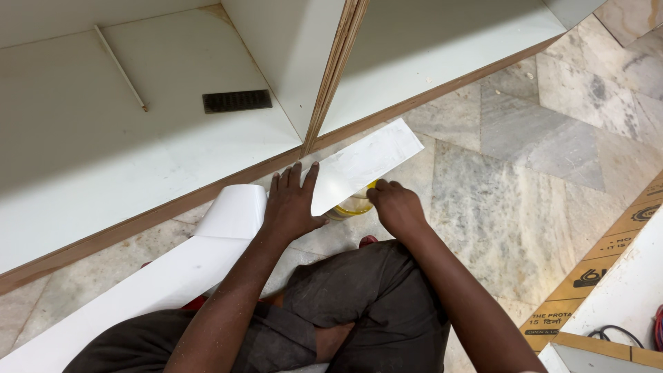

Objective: The person applies a white adhesive from a yellow bucket onto a white sheet using a small wooden spatula. They spread the adhesive evenly across the surface of the sheet while sitting on the floor.

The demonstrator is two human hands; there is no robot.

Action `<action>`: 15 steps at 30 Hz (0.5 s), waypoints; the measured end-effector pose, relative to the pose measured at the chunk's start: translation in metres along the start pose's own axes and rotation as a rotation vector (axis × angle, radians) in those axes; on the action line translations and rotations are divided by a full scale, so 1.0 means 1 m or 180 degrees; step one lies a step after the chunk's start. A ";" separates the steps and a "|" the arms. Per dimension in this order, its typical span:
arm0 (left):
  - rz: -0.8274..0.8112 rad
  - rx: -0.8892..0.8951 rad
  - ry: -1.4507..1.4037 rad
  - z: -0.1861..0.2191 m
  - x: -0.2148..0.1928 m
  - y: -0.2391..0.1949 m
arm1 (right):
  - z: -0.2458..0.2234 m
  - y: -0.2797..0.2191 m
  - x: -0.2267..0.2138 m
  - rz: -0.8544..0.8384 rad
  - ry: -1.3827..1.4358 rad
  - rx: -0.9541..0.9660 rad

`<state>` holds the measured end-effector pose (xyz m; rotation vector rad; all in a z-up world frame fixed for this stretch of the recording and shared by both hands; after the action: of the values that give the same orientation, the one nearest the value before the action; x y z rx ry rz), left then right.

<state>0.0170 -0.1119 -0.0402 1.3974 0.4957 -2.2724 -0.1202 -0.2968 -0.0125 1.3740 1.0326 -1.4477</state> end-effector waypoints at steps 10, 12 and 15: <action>0.0668 0.0009 -0.0033 -0.008 -0.009 0.000 | 0.071 -0.004 -0.008 -0.0851 0.2416 0.1571; 0.0739 -0.0019 -0.0035 -0.008 -0.015 0.000 | 0.092 -0.015 -0.002 -0.0901 0.3096 0.1952; 0.0848 0.0012 -0.0073 -0.006 -0.023 -0.001 | 0.119 -0.033 0.023 -0.1023 0.4426 0.2264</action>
<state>0.0308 -0.1041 -0.0218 1.3495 0.2788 -2.0730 -0.1857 -0.4025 -0.0300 3.0255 1.6612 -0.9396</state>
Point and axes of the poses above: each hand's wrist, its own y-axis towards the middle knuckle, its own x-axis out of the palm, z = x × y, the point moved 3 cm from there along y, towards the middle knuckle, and after that the axes turned 5 degrees about x, right-handed, at the moved point
